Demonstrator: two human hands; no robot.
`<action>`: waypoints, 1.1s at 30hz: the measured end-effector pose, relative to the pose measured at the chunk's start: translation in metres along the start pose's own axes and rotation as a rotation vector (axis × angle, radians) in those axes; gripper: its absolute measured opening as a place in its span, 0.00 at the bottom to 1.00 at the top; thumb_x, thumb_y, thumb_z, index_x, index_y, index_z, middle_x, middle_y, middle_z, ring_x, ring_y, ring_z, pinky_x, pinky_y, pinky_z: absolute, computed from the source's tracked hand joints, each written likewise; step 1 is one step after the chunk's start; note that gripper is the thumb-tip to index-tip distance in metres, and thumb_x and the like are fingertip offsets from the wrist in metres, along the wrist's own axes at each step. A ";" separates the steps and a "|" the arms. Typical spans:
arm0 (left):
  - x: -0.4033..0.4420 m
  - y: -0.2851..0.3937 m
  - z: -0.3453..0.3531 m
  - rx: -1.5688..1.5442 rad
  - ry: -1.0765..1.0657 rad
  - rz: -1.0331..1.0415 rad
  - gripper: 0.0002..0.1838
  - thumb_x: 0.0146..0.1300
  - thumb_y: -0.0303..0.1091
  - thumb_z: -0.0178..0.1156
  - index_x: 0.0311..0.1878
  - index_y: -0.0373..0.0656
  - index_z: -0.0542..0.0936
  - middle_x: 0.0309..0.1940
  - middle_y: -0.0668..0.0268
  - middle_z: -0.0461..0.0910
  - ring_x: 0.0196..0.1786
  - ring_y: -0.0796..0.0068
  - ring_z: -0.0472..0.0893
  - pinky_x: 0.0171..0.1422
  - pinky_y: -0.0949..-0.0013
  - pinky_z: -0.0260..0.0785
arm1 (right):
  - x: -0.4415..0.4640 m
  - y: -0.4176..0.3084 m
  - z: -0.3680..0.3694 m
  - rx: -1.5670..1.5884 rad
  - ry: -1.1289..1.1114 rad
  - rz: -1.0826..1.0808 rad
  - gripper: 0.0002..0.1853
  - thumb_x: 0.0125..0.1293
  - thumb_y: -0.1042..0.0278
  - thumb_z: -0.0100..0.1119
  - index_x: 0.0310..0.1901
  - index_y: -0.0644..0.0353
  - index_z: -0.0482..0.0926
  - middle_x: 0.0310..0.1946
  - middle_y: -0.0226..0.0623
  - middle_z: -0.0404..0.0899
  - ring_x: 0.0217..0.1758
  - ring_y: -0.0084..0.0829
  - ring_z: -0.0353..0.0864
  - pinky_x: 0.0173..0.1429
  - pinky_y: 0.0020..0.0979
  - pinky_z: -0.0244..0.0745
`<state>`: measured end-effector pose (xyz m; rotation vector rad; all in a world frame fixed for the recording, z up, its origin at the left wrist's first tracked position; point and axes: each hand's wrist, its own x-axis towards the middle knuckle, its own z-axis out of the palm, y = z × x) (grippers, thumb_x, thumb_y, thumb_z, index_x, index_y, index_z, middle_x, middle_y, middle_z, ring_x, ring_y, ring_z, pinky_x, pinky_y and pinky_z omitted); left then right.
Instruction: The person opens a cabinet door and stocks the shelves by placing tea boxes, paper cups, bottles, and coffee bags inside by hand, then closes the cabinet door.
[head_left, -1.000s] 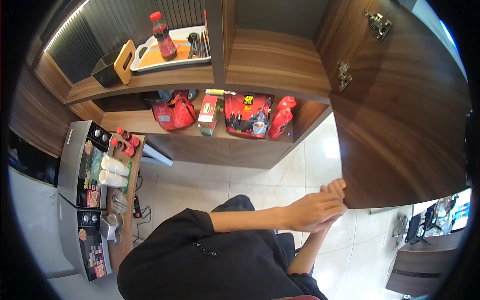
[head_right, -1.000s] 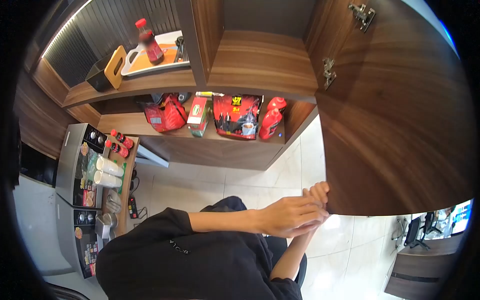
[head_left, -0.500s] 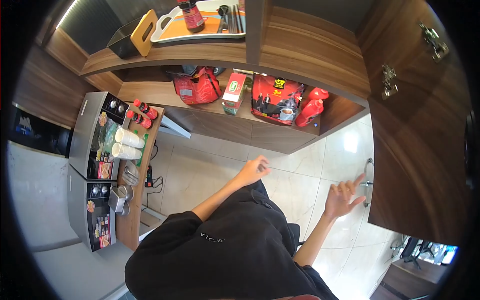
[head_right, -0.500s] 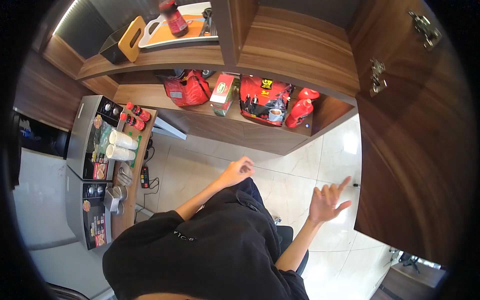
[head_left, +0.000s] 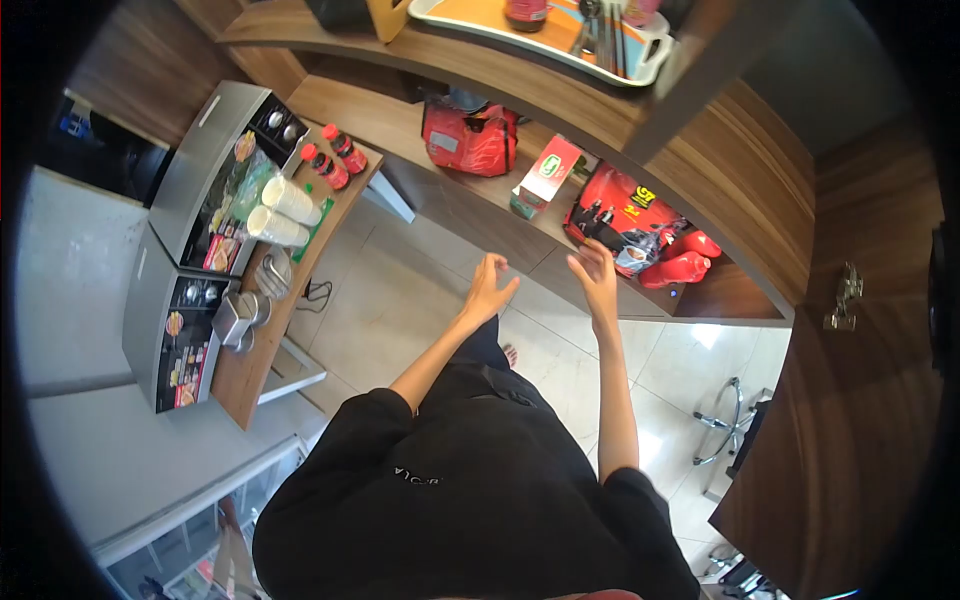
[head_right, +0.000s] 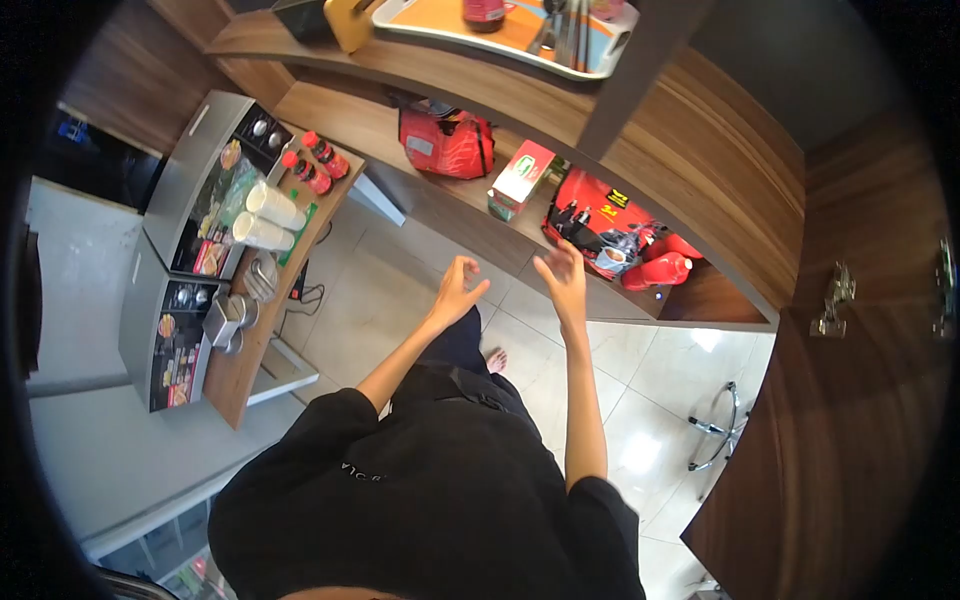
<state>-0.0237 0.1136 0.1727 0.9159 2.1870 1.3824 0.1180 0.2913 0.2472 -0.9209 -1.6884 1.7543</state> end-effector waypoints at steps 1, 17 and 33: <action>0.011 0.003 -0.003 -0.034 0.014 -0.014 0.25 0.60 0.36 0.70 0.57 0.42 0.70 0.50 0.60 0.77 0.50 0.63 0.77 0.54 0.60 0.72 | 0.021 0.008 0.017 -0.079 0.038 -0.021 0.38 0.60 0.58 0.76 0.69 0.57 0.68 0.61 0.43 0.76 0.63 0.35 0.77 0.64 0.35 0.71; 0.188 -0.013 0.009 -0.020 -0.143 0.076 0.29 0.72 0.43 0.58 0.70 0.35 0.71 0.59 0.42 0.79 0.63 0.44 0.77 0.68 0.52 0.67 | 0.143 0.062 0.112 -0.087 0.223 0.078 0.29 0.79 0.56 0.49 0.78 0.52 0.60 0.68 0.40 0.73 0.68 0.33 0.72 0.71 0.34 0.64; 0.021 0.113 -0.110 -0.065 -0.499 0.349 0.23 0.67 0.45 0.65 0.56 0.36 0.83 0.52 0.47 0.83 0.53 0.50 0.82 0.60 0.55 0.74 | -0.088 -0.059 0.085 0.164 0.317 0.193 0.28 0.80 0.58 0.50 0.74 0.64 0.65 0.71 0.40 0.70 0.74 0.30 0.66 0.74 0.34 0.62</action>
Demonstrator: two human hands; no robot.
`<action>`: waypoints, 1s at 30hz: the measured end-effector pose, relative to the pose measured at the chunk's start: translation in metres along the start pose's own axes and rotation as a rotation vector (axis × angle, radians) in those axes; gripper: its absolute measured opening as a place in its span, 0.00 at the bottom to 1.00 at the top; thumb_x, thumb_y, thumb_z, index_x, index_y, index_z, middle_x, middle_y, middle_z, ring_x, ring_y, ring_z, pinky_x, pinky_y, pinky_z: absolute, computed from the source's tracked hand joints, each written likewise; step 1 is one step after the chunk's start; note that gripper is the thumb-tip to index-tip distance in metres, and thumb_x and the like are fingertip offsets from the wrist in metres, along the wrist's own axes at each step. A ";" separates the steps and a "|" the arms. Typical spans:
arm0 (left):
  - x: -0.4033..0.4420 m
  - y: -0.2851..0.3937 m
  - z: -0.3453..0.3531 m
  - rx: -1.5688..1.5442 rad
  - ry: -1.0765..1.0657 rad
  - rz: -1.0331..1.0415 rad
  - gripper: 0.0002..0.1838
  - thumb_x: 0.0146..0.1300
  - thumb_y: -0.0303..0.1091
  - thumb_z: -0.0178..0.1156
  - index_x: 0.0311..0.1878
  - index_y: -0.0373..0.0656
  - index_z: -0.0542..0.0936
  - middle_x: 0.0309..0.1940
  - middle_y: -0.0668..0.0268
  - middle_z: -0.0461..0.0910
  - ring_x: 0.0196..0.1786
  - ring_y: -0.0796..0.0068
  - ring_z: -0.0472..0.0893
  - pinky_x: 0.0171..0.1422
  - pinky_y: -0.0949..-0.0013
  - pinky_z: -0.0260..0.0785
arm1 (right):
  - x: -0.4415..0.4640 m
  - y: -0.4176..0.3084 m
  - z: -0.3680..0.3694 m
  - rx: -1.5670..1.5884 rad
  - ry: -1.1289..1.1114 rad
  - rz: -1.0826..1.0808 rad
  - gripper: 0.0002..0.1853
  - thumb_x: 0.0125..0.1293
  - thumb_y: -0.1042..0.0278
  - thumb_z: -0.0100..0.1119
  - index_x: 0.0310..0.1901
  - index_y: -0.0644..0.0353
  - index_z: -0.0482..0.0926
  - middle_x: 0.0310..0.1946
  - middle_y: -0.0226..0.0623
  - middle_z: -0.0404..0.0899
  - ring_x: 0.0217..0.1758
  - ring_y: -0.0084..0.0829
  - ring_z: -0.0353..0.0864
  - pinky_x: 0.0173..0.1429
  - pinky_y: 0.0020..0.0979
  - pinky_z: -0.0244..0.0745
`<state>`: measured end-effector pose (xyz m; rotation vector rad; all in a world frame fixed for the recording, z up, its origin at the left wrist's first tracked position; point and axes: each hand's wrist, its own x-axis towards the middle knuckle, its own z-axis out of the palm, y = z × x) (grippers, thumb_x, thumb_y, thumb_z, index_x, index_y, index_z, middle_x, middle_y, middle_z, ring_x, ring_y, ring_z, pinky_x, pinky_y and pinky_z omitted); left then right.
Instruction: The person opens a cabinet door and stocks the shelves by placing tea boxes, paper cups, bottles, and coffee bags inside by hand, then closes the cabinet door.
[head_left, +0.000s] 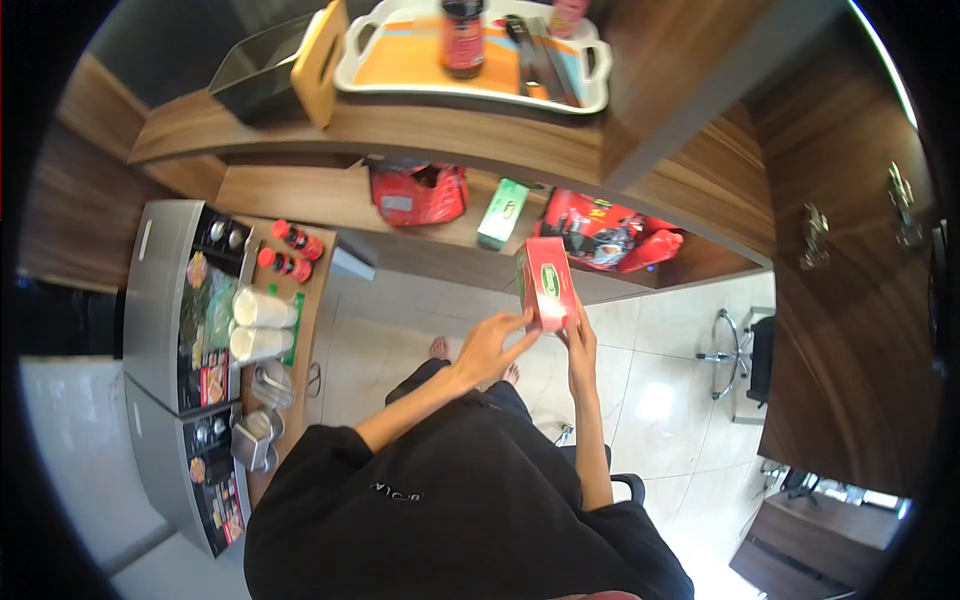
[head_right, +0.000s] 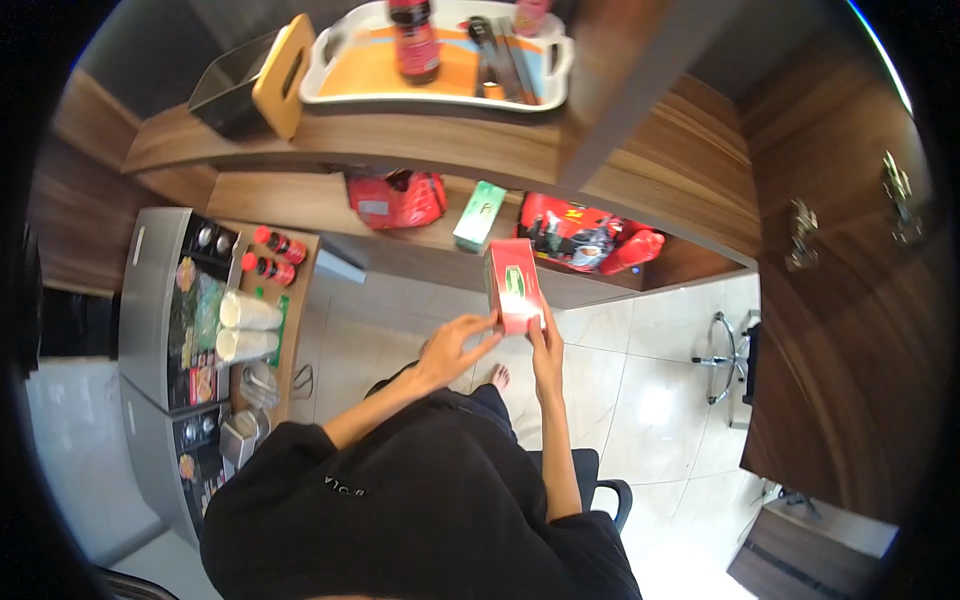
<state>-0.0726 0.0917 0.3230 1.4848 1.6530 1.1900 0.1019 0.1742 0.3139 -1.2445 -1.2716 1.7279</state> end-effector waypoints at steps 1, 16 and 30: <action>-0.006 0.010 0.006 0.037 -0.039 0.083 0.24 0.67 0.45 0.65 0.58 0.36 0.82 0.54 0.48 0.82 0.56 0.50 0.81 0.61 0.55 0.73 | -0.016 0.000 -0.014 0.022 0.042 -0.041 0.28 0.80 0.57 0.49 0.74 0.65 0.65 0.71 0.41 0.70 0.74 0.31 0.65 0.75 0.35 0.60; 0.103 0.169 0.087 -0.120 0.053 0.650 0.26 0.64 0.31 0.67 0.65 0.34 0.78 0.62 0.50 0.79 0.64 0.54 0.78 0.67 0.58 0.70 | -0.042 -0.165 -0.105 -0.180 0.408 -0.725 0.29 0.81 0.56 0.47 0.75 0.65 0.60 0.73 0.46 0.63 0.76 0.37 0.61 0.78 0.38 0.53; 0.252 0.184 0.110 -0.068 0.055 0.496 0.16 0.59 0.40 0.71 0.46 0.41 0.85 0.43 0.58 0.88 0.46 0.63 0.89 0.51 0.61 0.79 | 0.076 -0.215 -0.173 -0.336 0.346 -0.709 0.32 0.79 0.44 0.48 0.75 0.57 0.64 0.68 0.45 0.73 0.70 0.37 0.71 0.73 0.36 0.62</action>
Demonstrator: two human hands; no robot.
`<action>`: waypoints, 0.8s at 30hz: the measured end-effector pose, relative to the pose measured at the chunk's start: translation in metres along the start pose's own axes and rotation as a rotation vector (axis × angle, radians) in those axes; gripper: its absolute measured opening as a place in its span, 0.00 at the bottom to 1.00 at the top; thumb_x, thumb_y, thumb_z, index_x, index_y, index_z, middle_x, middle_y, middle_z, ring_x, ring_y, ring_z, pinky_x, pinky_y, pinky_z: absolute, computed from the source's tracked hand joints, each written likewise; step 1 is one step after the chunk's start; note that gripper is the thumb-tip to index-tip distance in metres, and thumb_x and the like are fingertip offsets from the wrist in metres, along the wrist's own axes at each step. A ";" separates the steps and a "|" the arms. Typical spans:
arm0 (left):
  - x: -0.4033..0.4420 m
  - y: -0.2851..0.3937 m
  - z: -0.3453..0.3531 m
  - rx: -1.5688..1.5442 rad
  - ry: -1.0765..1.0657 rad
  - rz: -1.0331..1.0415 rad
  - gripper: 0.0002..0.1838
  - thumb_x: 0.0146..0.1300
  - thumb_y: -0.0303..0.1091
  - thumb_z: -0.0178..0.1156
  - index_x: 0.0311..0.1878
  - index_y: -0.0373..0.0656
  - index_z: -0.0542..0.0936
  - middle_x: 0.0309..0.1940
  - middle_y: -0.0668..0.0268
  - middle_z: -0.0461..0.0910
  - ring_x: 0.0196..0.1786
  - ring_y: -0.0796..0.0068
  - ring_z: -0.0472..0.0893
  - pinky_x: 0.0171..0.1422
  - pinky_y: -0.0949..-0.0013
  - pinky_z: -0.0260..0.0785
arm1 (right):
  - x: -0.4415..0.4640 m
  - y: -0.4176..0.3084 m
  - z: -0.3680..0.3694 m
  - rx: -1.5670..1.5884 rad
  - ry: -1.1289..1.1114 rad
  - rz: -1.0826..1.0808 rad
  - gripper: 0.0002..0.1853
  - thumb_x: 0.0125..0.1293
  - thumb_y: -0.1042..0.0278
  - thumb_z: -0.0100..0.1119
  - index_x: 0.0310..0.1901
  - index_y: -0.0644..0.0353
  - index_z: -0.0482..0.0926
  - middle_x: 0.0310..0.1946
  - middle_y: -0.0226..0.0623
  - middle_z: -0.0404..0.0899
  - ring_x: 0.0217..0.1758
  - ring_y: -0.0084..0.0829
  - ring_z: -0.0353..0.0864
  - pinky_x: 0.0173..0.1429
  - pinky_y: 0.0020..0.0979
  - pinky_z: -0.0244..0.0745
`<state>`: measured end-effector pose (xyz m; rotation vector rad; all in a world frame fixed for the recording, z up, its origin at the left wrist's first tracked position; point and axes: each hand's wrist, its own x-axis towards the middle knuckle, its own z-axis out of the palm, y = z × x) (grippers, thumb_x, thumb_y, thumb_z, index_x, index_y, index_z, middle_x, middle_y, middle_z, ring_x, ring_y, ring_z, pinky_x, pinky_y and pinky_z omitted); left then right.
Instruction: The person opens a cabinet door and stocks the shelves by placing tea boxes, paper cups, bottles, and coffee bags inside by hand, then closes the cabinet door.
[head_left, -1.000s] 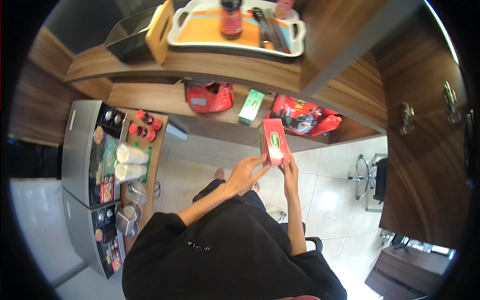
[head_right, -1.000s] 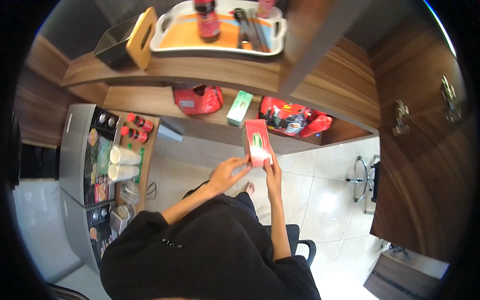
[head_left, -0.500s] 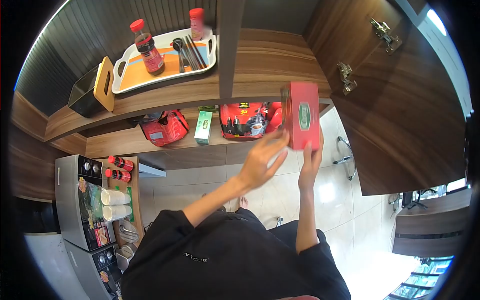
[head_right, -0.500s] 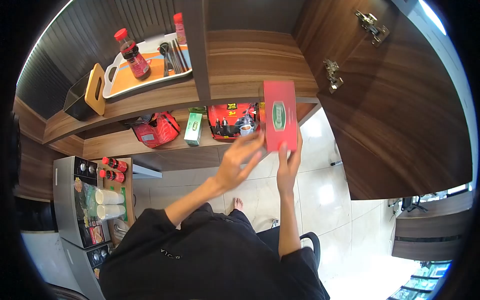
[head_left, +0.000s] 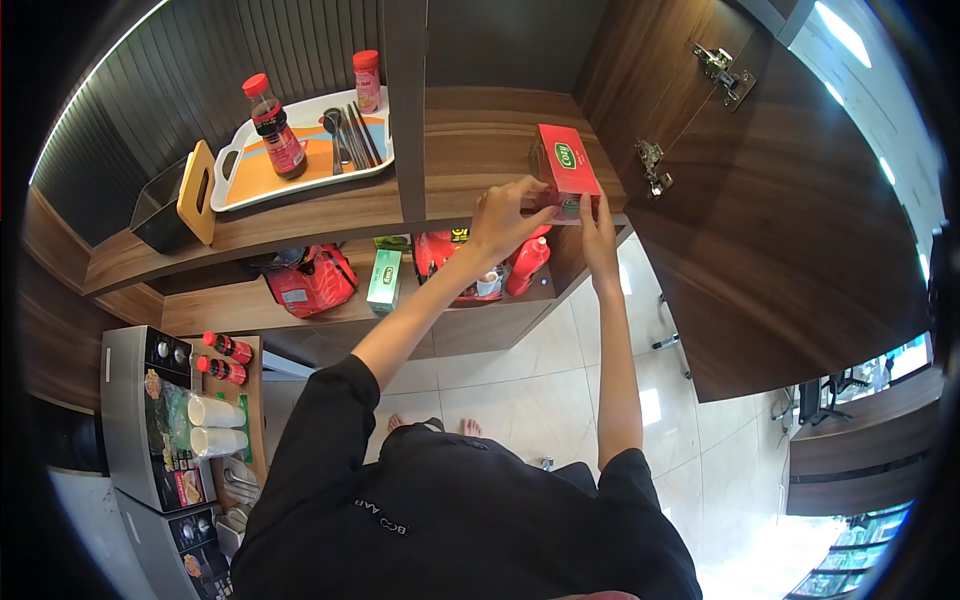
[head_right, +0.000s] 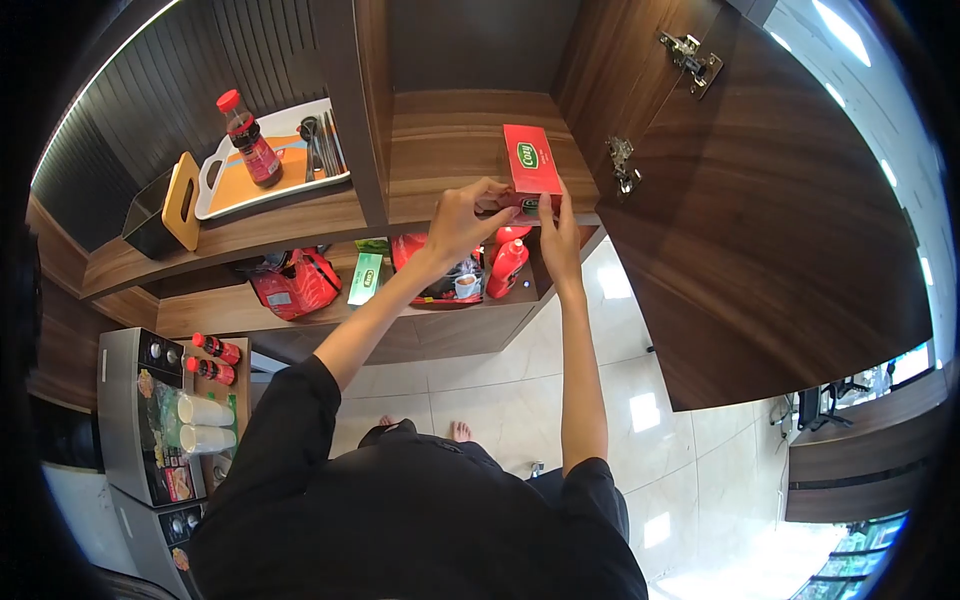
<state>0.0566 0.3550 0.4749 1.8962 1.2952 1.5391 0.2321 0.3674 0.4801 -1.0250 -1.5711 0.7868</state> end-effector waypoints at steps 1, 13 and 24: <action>0.009 -0.005 -0.001 -0.015 -0.049 -0.015 0.17 0.59 0.41 0.71 0.46 0.41 0.84 0.43 0.58 0.89 0.45 0.63 0.89 0.51 0.62 0.79 | 0.002 0.008 0.000 0.001 0.051 0.020 0.28 0.77 0.51 0.55 0.70 0.60 0.68 0.60 0.45 0.76 0.63 0.38 0.75 0.69 0.38 0.66; 0.089 -0.068 0.047 0.452 -0.077 0.193 0.23 0.60 0.47 0.65 0.54 0.42 0.79 0.49 0.58 0.82 0.58 0.58 0.77 0.57 0.53 0.73 | 0.077 0.061 0.004 -0.288 0.000 -0.308 0.10 0.75 0.65 0.54 0.49 0.63 0.75 0.43 0.45 0.75 0.48 0.43 0.78 0.55 0.41 0.72; 0.157 -0.107 0.068 0.593 -0.084 0.199 0.29 0.68 0.45 0.61 0.65 0.35 0.74 0.51 0.50 0.83 0.58 0.52 0.77 0.60 0.53 0.69 | 0.173 0.111 0.006 -0.348 -0.015 -0.372 0.09 0.71 0.69 0.58 0.47 0.62 0.74 0.43 0.45 0.76 0.48 0.46 0.77 0.55 0.43 0.72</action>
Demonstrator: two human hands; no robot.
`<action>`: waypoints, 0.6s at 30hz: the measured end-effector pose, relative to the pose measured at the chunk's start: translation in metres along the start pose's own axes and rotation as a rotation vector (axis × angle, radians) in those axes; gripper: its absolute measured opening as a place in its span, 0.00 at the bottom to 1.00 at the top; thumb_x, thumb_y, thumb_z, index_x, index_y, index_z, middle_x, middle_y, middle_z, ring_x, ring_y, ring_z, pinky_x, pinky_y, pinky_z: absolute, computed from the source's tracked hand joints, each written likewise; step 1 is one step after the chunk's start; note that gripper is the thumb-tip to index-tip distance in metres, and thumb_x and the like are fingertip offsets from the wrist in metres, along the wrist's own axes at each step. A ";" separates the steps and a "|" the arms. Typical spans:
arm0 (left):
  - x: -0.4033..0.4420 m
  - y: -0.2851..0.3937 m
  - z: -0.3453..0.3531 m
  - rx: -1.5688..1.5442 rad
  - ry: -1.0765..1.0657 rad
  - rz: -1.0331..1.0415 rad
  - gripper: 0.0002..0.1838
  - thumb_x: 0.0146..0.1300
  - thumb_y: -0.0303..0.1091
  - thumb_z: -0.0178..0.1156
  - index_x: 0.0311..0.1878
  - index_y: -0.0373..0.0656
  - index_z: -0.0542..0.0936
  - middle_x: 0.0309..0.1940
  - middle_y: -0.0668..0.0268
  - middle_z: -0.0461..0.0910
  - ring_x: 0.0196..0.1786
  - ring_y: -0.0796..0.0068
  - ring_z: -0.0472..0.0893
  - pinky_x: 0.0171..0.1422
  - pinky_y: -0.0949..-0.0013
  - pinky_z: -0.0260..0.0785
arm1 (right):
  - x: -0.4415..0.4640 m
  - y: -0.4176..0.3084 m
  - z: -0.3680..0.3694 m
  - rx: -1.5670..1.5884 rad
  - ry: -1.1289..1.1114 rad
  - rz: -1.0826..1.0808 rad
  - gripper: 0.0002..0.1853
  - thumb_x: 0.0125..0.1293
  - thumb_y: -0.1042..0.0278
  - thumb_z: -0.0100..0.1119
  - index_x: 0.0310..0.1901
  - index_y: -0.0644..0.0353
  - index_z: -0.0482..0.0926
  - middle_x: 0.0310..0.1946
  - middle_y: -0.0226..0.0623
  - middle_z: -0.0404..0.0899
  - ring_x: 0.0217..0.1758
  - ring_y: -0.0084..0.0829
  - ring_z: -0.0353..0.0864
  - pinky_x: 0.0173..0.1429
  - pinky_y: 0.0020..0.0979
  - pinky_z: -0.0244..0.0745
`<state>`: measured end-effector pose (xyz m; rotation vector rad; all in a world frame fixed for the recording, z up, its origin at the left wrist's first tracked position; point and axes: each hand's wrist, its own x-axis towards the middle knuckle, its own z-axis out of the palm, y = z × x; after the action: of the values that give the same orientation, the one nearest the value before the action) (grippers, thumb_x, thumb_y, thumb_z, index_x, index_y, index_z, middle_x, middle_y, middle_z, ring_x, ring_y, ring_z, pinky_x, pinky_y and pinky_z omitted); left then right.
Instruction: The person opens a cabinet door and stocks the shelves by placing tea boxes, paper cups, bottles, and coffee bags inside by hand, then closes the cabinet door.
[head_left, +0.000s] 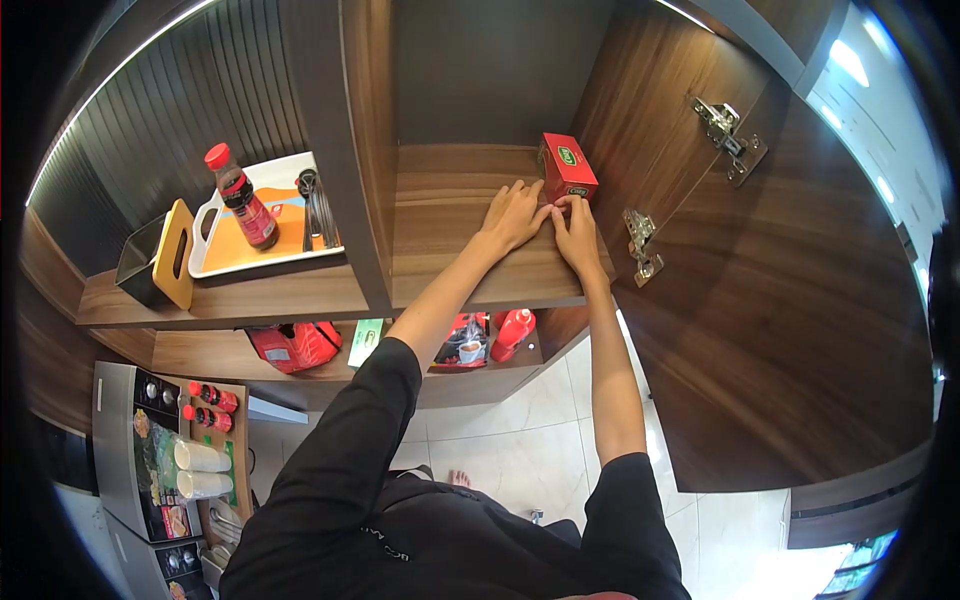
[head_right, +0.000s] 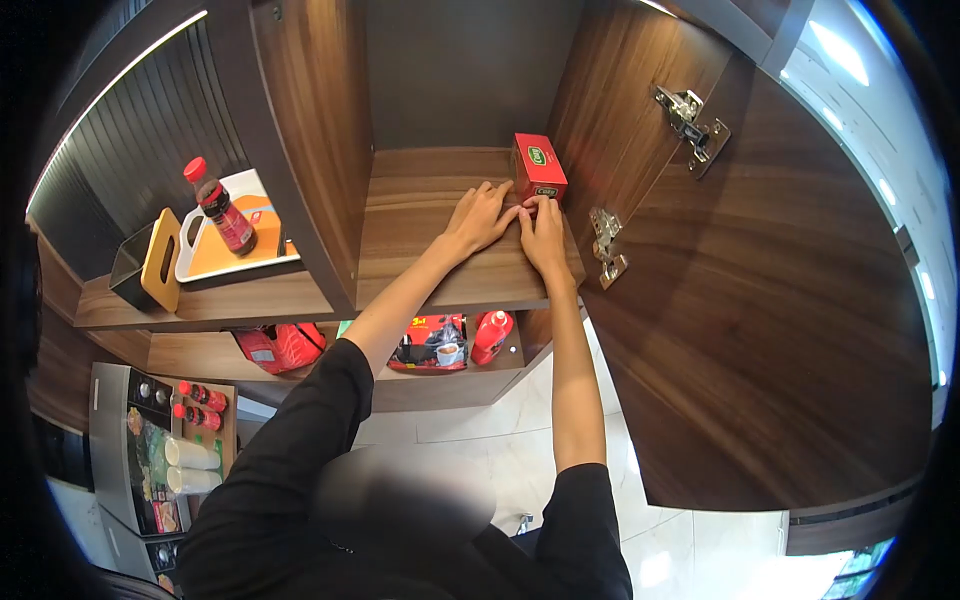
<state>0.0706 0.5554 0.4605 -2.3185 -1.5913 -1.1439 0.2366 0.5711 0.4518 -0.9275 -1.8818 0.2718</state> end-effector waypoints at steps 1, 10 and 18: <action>0.004 -0.003 0.002 -0.003 0.004 0.019 0.29 0.67 0.44 0.61 0.66 0.35 0.73 0.51 0.49 0.83 0.58 0.52 0.77 0.61 0.53 0.69 | 0.003 0.002 0.002 -0.022 0.000 -0.028 0.09 0.71 0.69 0.58 0.47 0.62 0.74 0.43 0.45 0.76 0.49 0.46 0.77 0.55 0.43 0.72; 0.029 -0.017 0.015 -0.107 0.009 0.059 0.32 0.64 0.40 0.62 0.69 0.34 0.70 0.52 0.47 0.81 0.57 0.50 0.78 0.62 0.53 0.69 | 0.025 0.014 0.012 -0.151 -0.004 -0.071 0.11 0.70 0.70 0.57 0.50 0.63 0.73 0.46 0.48 0.75 0.52 0.51 0.75 0.57 0.47 0.70; 0.046 -0.022 0.018 -0.157 0.070 0.104 0.36 0.62 0.37 0.64 0.71 0.33 0.67 0.50 0.44 0.79 0.49 0.45 0.80 0.57 0.51 0.73 | 0.042 0.030 0.018 -0.197 -0.011 -0.050 0.10 0.70 0.69 0.57 0.49 0.63 0.74 0.46 0.49 0.75 0.53 0.52 0.75 0.57 0.48 0.70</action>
<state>0.0690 0.6090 0.4700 -2.3943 -1.3864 -1.3545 0.2267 0.6248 0.4546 -1.0103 -1.9645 0.0615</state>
